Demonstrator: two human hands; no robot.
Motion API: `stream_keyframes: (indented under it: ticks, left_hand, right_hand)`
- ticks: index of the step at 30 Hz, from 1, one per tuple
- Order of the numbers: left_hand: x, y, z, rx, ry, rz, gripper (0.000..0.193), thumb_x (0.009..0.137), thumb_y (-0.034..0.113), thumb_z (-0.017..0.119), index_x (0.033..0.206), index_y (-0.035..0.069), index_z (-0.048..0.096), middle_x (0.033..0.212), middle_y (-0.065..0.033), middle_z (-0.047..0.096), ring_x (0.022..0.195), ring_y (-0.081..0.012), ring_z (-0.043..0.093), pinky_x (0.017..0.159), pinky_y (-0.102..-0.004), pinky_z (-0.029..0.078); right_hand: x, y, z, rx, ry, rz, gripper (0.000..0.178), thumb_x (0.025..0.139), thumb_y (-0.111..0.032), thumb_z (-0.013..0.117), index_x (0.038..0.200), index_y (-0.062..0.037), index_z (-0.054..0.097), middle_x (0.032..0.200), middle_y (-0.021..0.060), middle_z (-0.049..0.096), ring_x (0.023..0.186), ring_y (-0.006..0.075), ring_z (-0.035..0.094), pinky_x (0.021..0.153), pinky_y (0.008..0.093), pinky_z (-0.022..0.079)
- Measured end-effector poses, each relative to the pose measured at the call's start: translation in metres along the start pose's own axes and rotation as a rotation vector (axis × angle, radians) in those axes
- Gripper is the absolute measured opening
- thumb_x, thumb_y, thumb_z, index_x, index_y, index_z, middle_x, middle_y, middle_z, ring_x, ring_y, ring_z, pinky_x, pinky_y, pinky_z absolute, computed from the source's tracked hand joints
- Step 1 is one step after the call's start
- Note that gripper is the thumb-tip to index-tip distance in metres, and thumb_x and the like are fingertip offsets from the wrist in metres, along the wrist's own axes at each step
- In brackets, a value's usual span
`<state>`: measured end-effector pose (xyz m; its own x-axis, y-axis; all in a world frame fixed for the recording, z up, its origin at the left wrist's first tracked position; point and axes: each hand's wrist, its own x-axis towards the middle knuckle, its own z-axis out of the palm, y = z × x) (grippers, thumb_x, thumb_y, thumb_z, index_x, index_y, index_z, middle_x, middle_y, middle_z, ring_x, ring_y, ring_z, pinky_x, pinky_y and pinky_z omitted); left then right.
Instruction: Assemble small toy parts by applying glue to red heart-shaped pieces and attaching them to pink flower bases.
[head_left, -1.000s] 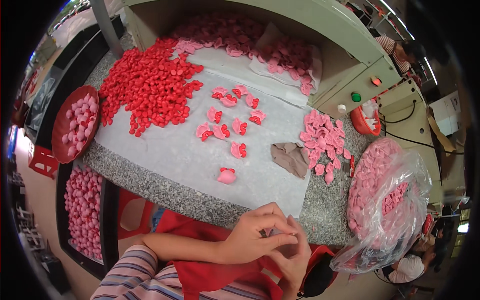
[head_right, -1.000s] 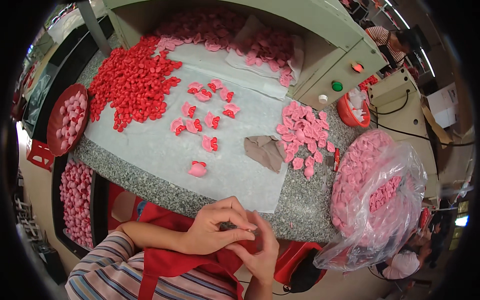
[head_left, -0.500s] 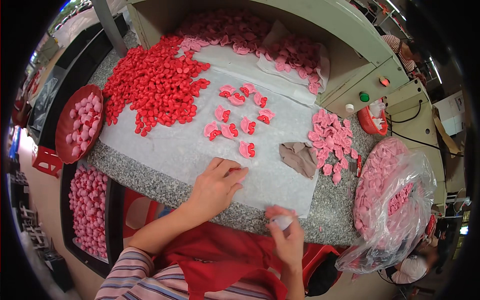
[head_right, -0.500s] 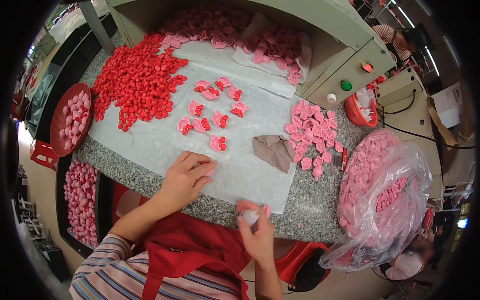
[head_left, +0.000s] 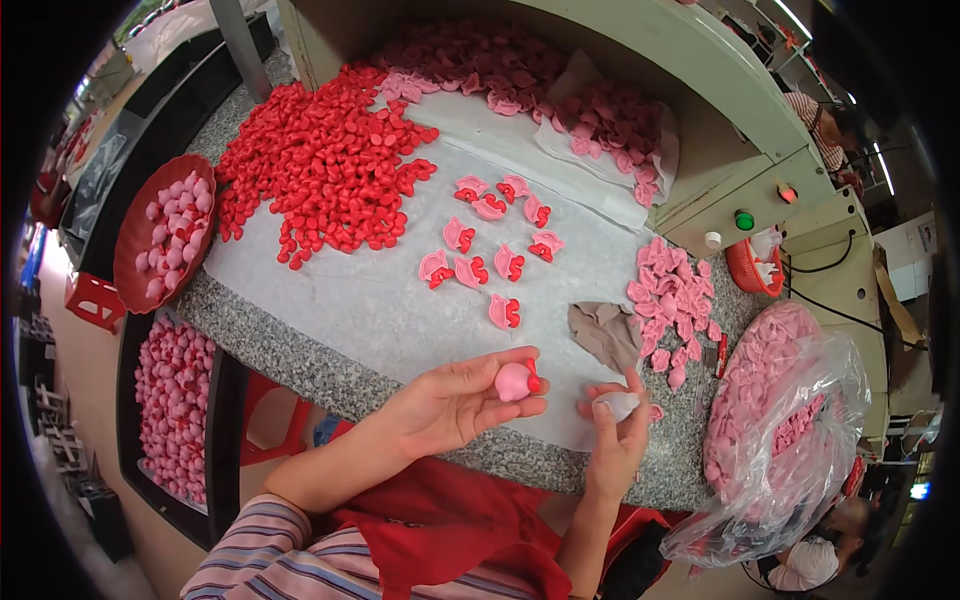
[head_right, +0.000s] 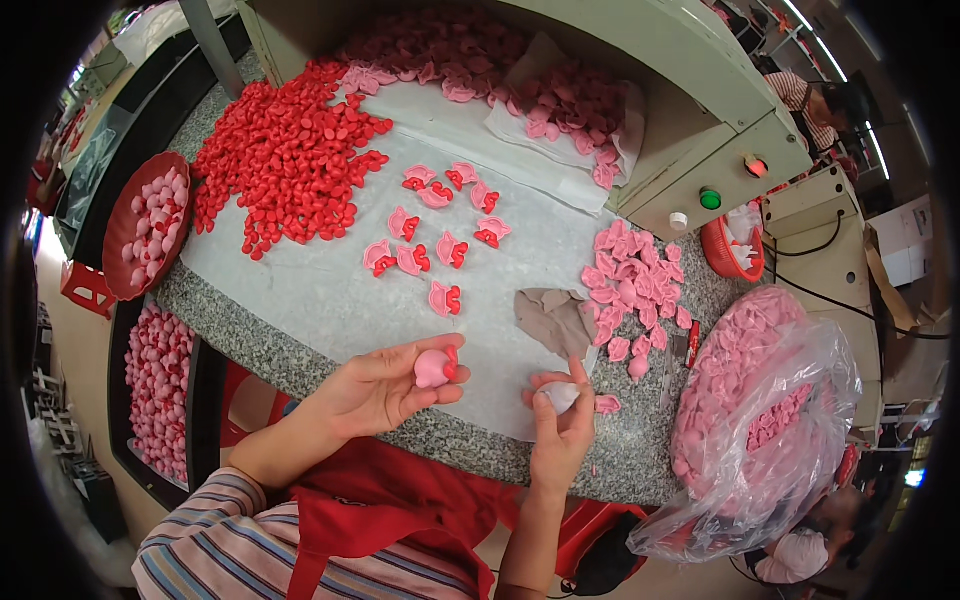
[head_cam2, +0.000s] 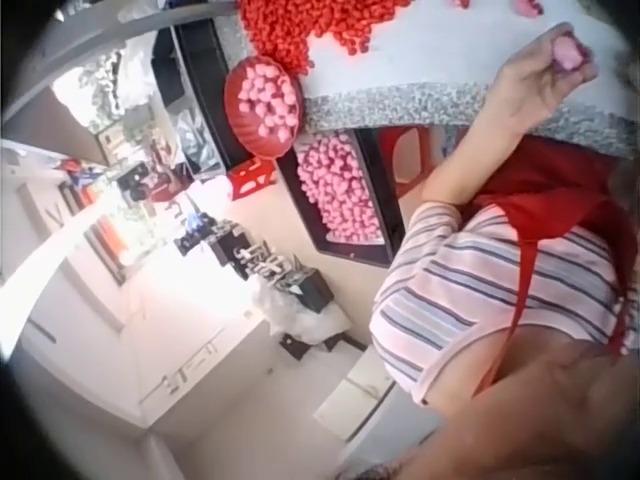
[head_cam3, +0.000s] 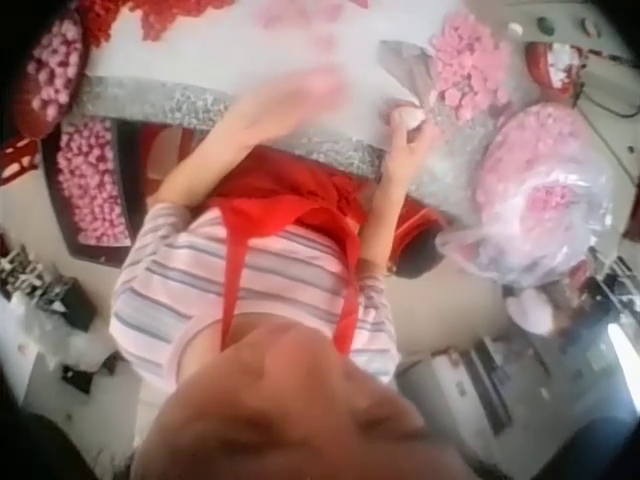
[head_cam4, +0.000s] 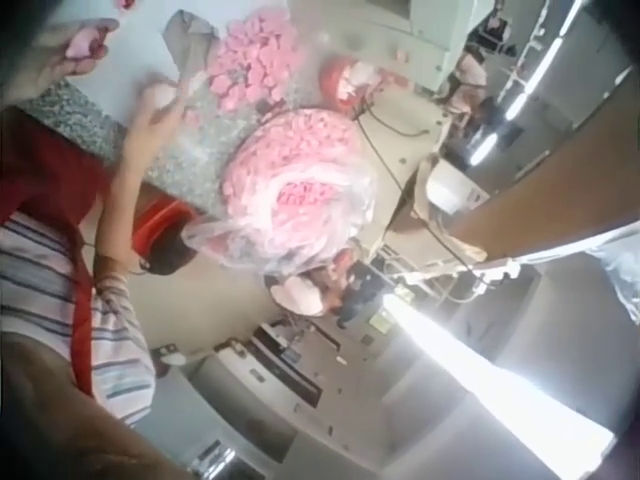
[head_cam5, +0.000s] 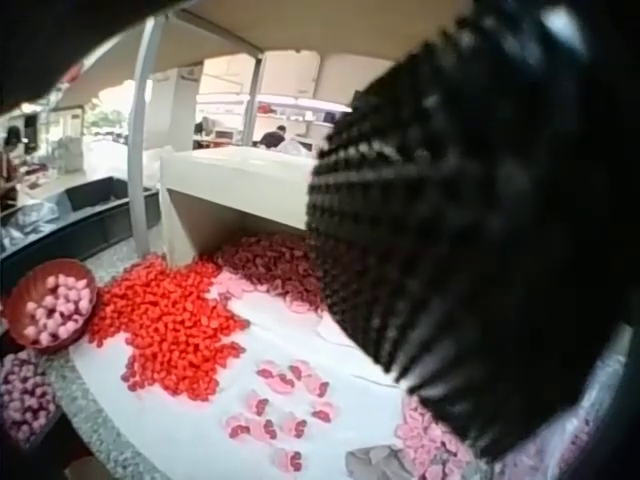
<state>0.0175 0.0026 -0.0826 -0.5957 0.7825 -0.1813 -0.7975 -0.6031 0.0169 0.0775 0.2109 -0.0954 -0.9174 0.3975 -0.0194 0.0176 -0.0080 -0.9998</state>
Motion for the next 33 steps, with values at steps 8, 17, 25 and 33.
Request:
stream_keyframes:
  ticks: [8,17,25,33]
  left_hand:
    - [0.005,-0.004,-0.004,-0.055,0.039,0.048,0.040,0.089,0.017,0.048,0.125,0.002,0.037,0.113,-0.0199,0.050,0.106,-0.0312,0.052,0.084,-0.0275,0.050]
    - [0.005,-0.005,0.008,0.285,0.179,0.173,0.041,0.084,0.007,0.055,0.124,0.004,0.044,0.114,-0.0173,0.052,0.098,-0.0271,0.058,0.084,-0.0289,0.050]
    - [0.004,-0.010,0.007,0.735,0.227,0.313,0.037,0.079,-0.004,0.058,0.115,0.001,0.051,0.108,-0.0104,0.055,0.090,-0.0201,0.059,0.083,-0.0318,0.050]
    - [0.007,-0.012,0.007,0.749,0.162,0.371,0.034,0.076,-0.008,0.059,0.107,0.001,0.049,0.105,-0.0090,0.053,0.093,-0.0196,0.058,0.081,-0.0312,0.050]
  right_hand:
    - [-0.002,0.016,-0.001,0.064,0.101,0.032,0.039,0.081,-0.007,0.059,0.115,0.0029,0.041,0.101,0.0127,0.056,0.092,0.0204,0.057,0.074,0.0301,0.050]
    - [-0.004,0.015,0.002,0.066,0.130,0.030,0.032,0.081,-0.002,0.058,0.110,0.0032,0.043,0.098,0.0132,0.057,0.088,0.0180,0.058,0.074,0.0303,0.051]
    - [-0.004,0.015,0.002,0.045,0.119,0.033,0.032,0.081,-0.003,0.058,0.109,0.0035,0.044,0.099,0.0139,0.058,0.090,0.0192,0.059,0.075,0.0305,0.051]
    - [-0.005,0.016,0.003,0.047,0.114,0.029,0.030,0.081,0.000,0.058,0.108,0.0039,0.044,0.097,0.0128,0.058,0.088,0.0170,0.058,0.076,0.0280,0.049]
